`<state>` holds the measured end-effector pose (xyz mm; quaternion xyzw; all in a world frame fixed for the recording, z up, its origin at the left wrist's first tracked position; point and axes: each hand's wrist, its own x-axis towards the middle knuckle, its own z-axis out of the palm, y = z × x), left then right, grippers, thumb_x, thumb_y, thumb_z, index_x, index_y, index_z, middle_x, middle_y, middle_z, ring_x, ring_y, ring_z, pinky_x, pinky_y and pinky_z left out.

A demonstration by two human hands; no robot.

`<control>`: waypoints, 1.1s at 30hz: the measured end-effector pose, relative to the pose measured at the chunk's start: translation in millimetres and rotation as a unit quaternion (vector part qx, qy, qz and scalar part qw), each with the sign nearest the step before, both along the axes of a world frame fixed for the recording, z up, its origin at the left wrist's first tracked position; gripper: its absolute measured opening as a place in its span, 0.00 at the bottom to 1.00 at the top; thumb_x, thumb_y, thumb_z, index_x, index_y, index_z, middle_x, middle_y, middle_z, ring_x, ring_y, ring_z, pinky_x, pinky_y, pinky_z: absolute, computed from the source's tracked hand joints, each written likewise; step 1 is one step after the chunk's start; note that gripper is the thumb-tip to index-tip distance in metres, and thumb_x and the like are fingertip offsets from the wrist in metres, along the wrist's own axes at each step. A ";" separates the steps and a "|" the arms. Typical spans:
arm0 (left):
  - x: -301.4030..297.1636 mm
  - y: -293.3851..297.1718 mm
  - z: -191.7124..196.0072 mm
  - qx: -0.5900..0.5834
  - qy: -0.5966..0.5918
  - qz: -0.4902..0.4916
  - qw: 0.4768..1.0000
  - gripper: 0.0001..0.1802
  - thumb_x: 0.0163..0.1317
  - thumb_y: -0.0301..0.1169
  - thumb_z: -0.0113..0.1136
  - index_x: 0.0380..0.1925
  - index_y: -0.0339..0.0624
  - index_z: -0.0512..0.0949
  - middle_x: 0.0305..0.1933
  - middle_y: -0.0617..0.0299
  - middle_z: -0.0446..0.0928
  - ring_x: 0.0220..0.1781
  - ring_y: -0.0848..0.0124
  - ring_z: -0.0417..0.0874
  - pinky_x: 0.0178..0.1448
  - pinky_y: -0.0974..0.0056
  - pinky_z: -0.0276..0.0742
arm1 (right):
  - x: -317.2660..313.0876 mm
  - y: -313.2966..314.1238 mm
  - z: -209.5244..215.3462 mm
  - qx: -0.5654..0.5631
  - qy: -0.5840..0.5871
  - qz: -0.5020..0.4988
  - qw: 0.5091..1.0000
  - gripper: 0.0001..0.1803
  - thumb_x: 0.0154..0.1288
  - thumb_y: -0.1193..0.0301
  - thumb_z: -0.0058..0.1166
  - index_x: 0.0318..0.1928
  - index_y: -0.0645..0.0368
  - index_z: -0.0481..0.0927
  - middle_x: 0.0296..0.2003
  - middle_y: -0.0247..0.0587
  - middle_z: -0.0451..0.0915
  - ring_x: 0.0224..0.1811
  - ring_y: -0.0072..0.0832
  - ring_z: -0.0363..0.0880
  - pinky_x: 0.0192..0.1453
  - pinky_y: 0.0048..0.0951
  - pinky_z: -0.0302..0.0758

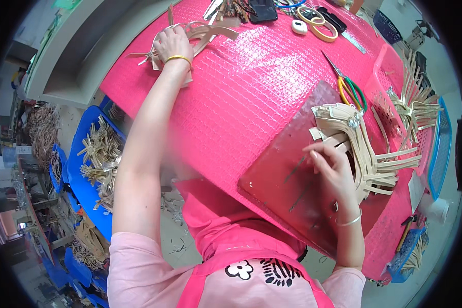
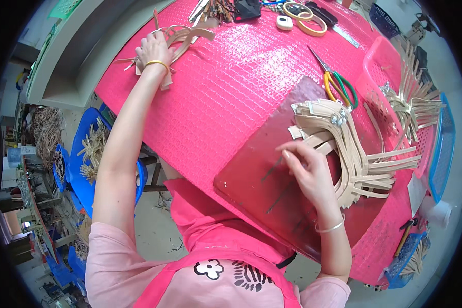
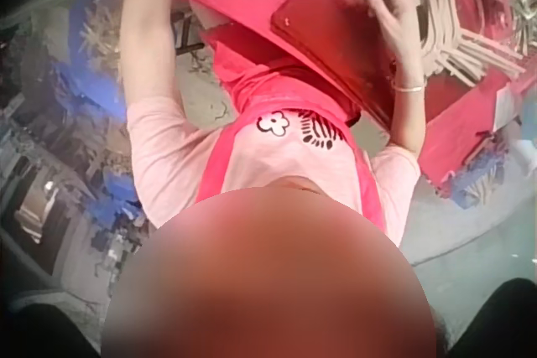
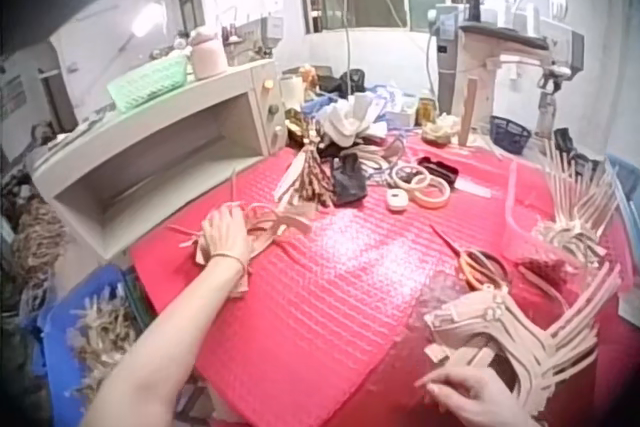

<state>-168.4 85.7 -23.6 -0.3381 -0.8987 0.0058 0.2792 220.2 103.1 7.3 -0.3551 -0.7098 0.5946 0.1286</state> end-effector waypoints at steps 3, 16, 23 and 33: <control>-25.2 5.2 -3.4 -0.048 -0.078 0.045 0.995 0.14 0.57 0.33 0.44 0.44 0.47 0.67 0.51 0.58 0.66 0.56 0.61 0.63 0.53 0.51 0.59 | 3.5 -10.9 9.9 0.079 -0.044 0.012 0.996 0.06 0.57 0.76 0.47 0.34 0.65 0.75 0.23 0.36 0.73 0.23 0.18 0.67 0.28 0.21 0.64; -79.1 -10.9 -11.5 0.033 -0.141 0.037 0.989 0.34 0.46 0.39 0.59 0.54 0.63 0.57 0.65 0.53 0.42 0.66 0.51 0.46 0.61 0.35 0.41 | 44.1 -32.2 32.5 0.235 -0.082 0.030 0.968 0.06 0.54 0.78 0.49 0.34 0.63 0.75 0.24 0.41 0.71 0.25 0.30 0.71 0.28 0.25 0.67; -85.7 -24.9 2.4 0.091 -0.126 -0.095 0.983 0.30 0.40 0.37 0.64 0.46 0.54 0.64 0.62 0.51 0.49 0.64 0.52 0.51 0.58 0.42 0.52 | 108.7 -9.8 33.2 0.300 -0.118 -0.122 0.939 0.07 0.52 0.81 0.49 0.33 0.65 0.75 0.24 0.41 0.73 0.26 0.26 0.73 0.31 0.24 0.69; 287.0 65.5 7.7 0.044 -0.138 -0.656 0.741 0.06 0.42 0.30 0.58 0.22 0.44 0.73 0.30 0.63 0.72 0.38 0.68 0.73 0.41 0.64 0.71 | 139.9 41.5 22.4 0.563 -0.214 -0.008 0.799 0.08 0.44 0.78 0.53 0.28 0.58 0.72 0.28 0.36 0.70 0.37 0.34 0.69 0.48 0.36 0.62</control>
